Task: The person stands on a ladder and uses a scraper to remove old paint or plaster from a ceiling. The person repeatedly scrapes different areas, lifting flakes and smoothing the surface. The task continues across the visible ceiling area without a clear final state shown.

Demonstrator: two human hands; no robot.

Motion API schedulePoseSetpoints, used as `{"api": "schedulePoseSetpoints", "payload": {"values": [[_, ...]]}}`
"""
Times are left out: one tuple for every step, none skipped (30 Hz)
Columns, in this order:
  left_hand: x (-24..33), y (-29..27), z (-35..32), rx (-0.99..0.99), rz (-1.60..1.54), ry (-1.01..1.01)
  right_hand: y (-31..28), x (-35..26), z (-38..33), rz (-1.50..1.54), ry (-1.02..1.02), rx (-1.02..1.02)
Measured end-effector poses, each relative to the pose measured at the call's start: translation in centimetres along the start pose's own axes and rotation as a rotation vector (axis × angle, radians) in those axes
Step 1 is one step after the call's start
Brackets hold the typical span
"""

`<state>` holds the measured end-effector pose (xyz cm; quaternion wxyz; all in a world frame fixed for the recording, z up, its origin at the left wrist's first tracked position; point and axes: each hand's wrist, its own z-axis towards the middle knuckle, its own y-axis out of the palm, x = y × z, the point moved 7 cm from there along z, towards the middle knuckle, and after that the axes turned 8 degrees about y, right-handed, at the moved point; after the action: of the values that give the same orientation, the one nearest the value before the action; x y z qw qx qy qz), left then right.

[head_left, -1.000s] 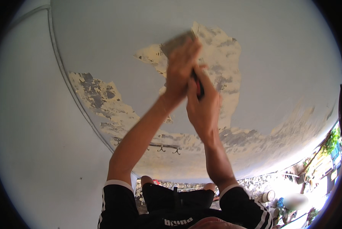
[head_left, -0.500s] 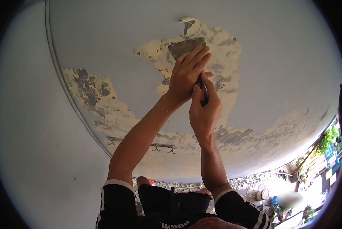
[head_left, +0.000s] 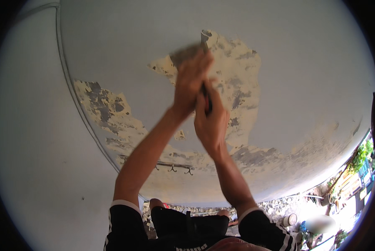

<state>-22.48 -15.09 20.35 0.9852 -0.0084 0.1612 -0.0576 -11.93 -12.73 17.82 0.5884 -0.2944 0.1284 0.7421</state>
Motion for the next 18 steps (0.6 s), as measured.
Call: {"api": "schedulePoseSetpoints", "payload": {"values": [[1.4,0.4,-2.1,-0.079,0.016,-0.024,0.0,1.7,-2.5,0.013,0.048,-0.010],[2.4,1.0,-3.7,-0.119,-0.007,-0.056,0.1,3.3,-4.2,0.014,0.100,-0.022],[3.1,1.2,-4.2,-0.122,-0.071,-0.080,0.2,3.7,-4.8,0.010,0.102,-0.006],[2.8,1.4,-4.0,-0.112,-0.064,-0.070,0.3,3.9,-5.1,0.007,0.103,0.011],[2.5,1.6,-3.6,-0.101,-0.058,-0.060,0.4,4.1,-5.0,0.003,0.104,0.030],[2.3,1.4,-3.5,-0.105,-0.056,-0.057,0.7,3.5,-4.2,0.015,0.131,0.007],[1.6,0.6,-2.2,-0.106,-0.061,-0.058,1.0,2.4,-3.0,0.028,0.172,-0.026],[0.8,0.4,-1.0,-0.053,-0.015,-0.002,1.0,1.5,-1.8,0.023,0.203,-0.052],[0.2,0.2,-0.1,-0.045,-0.009,-0.005,1.2,1.3,-1.3,0.020,0.172,-0.025],[-0.1,0.2,0.8,-0.022,-0.004,-0.002,1.1,0.9,-0.6,0.012,0.128,0.007],[-0.4,0.4,1.0,-0.009,0.007,0.009,0.9,0.5,-0.1,0.004,0.083,0.039],[-0.5,0.6,1.0,-0.006,0.018,0.024,0.7,0.2,0.1,0.005,0.046,0.074],[-0.4,0.8,0.9,-0.002,0.028,0.039,0.7,0.2,0.3,0.011,0.104,0.051],[-0.4,0.7,0.8,0.028,0.030,0.027,0.6,0.1,0.3,0.013,0.091,0.047],[-0.6,0.7,1.3,0.062,0.031,0.032,0.4,-0.1,0.8,0.022,0.070,0.056],[-1.0,0.5,2.1,0.091,0.032,0.036,0.4,-0.5,1.4,0.033,0.053,0.064],[-2.0,0.2,3.3,0.093,0.064,0.079,0.5,-1.3,2.6,0.038,0.030,0.071],[-2.9,-0.1,4.7,0.106,0.077,0.071,0.8,-2.2,3.9,0.033,0.011,0.069]]}}
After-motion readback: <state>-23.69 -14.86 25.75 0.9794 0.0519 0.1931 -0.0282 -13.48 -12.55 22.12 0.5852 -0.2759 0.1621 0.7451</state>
